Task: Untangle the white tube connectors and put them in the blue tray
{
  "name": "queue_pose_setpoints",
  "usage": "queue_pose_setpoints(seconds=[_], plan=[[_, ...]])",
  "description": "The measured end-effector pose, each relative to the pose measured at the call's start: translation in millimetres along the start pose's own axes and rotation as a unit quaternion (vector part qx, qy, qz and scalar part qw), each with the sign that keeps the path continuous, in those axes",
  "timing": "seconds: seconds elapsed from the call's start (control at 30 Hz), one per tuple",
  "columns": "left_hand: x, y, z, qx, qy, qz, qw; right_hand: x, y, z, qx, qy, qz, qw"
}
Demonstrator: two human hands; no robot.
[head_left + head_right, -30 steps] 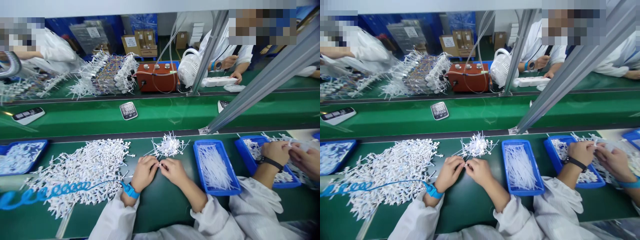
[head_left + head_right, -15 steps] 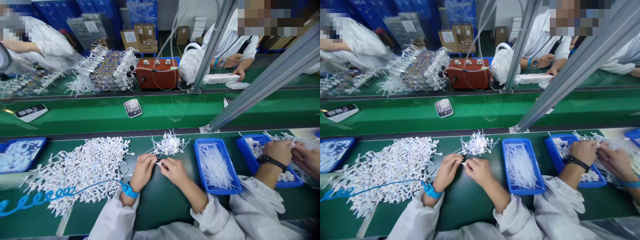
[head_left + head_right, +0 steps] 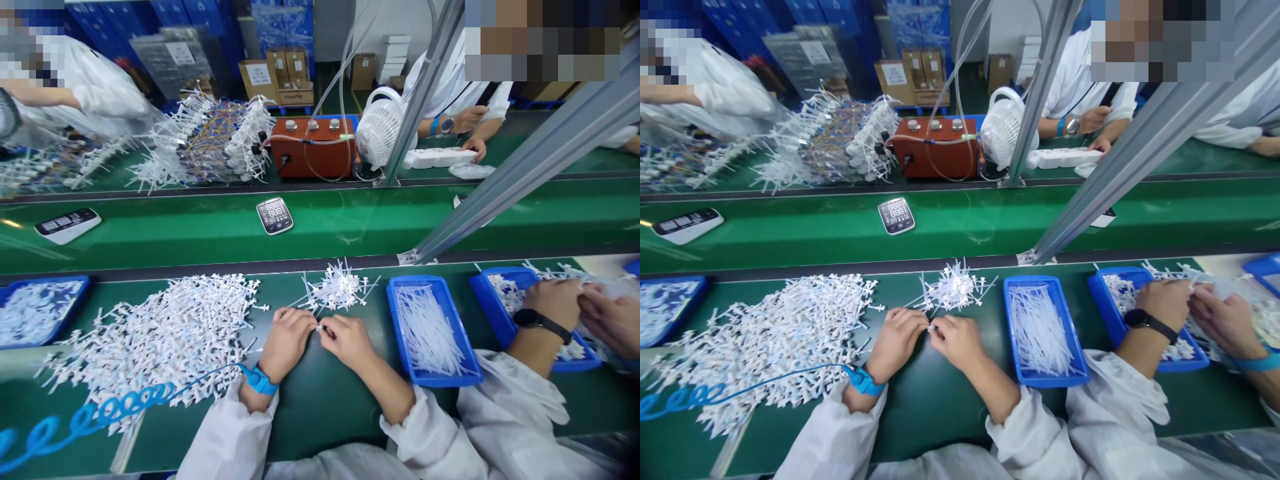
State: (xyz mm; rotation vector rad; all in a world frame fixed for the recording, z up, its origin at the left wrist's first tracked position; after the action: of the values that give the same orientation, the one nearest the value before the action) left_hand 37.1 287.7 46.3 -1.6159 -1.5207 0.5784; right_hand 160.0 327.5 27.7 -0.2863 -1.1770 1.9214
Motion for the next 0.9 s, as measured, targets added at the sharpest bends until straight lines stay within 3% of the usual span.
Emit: queue_pose_setpoints(seconds=[0.5, 0.77, 0.9], plan=[[0, 4.5, -2, 0.008, -0.014, 0.0, 1.0, 0, 0, 0, 0.105, 0.016, -0.005, 0.994], [-3, -4.5, 9, 0.011, -0.037, -0.058, 0.998, 0, -15, 3, 0.174, 0.008, -0.049, 0.983], [-5, -12.1, 4, -0.037, -0.002, -0.094, 0.995, 1, -14, 2, 0.176, 0.008, -0.049, 0.983]])
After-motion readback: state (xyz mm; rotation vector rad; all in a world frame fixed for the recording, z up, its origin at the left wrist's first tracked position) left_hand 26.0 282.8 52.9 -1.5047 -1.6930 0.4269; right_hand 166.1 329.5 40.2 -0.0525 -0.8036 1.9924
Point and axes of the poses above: each hand's wrist, its own x-axis towards the middle knuckle, its own y-axis out of the palm, z = x × y, the point moved 7 cm from there along x, towards the middle knuckle, and after that the axes turned 5 degrees about -x, right-handed, at the moved point
